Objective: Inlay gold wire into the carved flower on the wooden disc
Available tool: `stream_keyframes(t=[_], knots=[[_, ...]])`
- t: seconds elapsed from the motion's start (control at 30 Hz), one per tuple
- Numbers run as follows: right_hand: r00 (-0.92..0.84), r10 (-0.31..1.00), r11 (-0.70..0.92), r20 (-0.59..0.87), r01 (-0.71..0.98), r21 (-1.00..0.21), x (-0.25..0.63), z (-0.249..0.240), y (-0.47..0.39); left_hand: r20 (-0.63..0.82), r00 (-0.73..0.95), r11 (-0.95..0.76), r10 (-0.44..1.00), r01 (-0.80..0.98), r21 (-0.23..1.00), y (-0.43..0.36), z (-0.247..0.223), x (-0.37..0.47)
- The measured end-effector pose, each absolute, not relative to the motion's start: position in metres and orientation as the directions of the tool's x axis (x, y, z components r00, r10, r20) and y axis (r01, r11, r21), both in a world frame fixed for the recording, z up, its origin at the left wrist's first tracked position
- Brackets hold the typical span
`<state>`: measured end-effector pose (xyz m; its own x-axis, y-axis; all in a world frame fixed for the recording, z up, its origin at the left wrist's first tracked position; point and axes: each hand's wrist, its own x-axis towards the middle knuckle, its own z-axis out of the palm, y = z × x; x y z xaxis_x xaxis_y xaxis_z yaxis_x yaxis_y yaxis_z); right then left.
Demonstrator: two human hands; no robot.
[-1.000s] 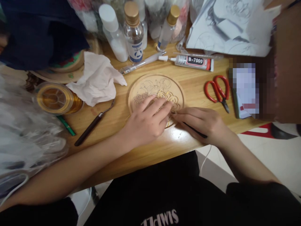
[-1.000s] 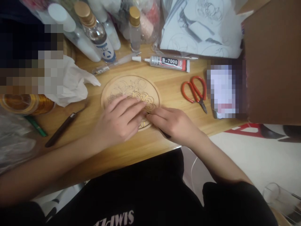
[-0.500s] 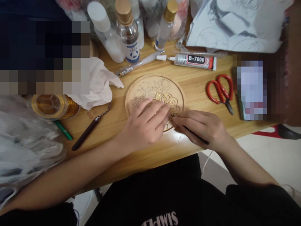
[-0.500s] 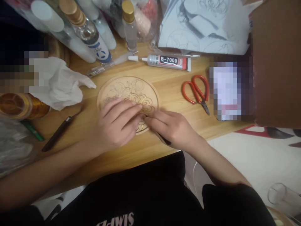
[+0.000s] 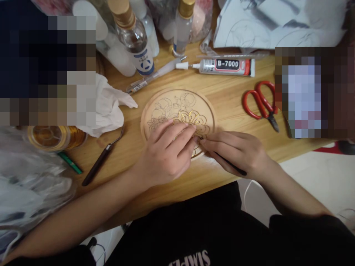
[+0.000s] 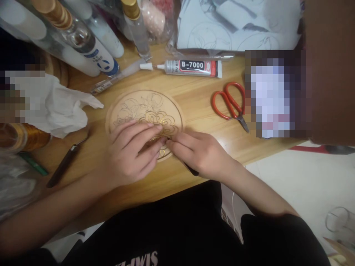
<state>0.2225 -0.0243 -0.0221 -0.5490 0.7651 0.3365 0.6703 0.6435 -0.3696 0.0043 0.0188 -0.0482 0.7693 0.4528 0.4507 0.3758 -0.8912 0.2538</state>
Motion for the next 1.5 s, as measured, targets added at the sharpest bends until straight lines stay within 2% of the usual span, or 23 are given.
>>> stream_keyframes(t=[0.33, 0.6, 0.8, 1.03, 1.5], knots=[[-0.533, 0.789, 0.614, 0.306, 0.705, -0.356, 0.217, -0.018, -0.026, 0.473, 0.767, -0.899, 0.433, 0.404, 0.168, 0.019, -0.047, 0.006], [-0.494, 0.813, 0.579, 0.309, 0.742, -0.337, 0.209, -0.015, -0.029, 0.441, 0.744, -0.862, 0.502, 0.391, 0.322, 0.017, -0.051, 0.005], [-0.482, 0.818, 0.569, 0.313, 0.758, -0.318, 0.208, -0.014, -0.032, 0.489, 0.746, -0.891, 0.452, 0.398, 0.217, 0.019, -0.048, 0.006], [-0.469, 0.827, 0.556, 0.309, 0.761, -0.335, 0.207, -0.015, -0.033, 0.496, 0.721, -0.875, 0.484, 0.412, 0.254, 0.017, -0.051, 0.007], [-0.475, 0.821, 0.564, 0.317, 0.76, -0.322, 0.206, -0.014, -0.033, 0.506, 0.726, -0.883, 0.467, 0.419, 0.213, 0.023, -0.041, 0.004]])
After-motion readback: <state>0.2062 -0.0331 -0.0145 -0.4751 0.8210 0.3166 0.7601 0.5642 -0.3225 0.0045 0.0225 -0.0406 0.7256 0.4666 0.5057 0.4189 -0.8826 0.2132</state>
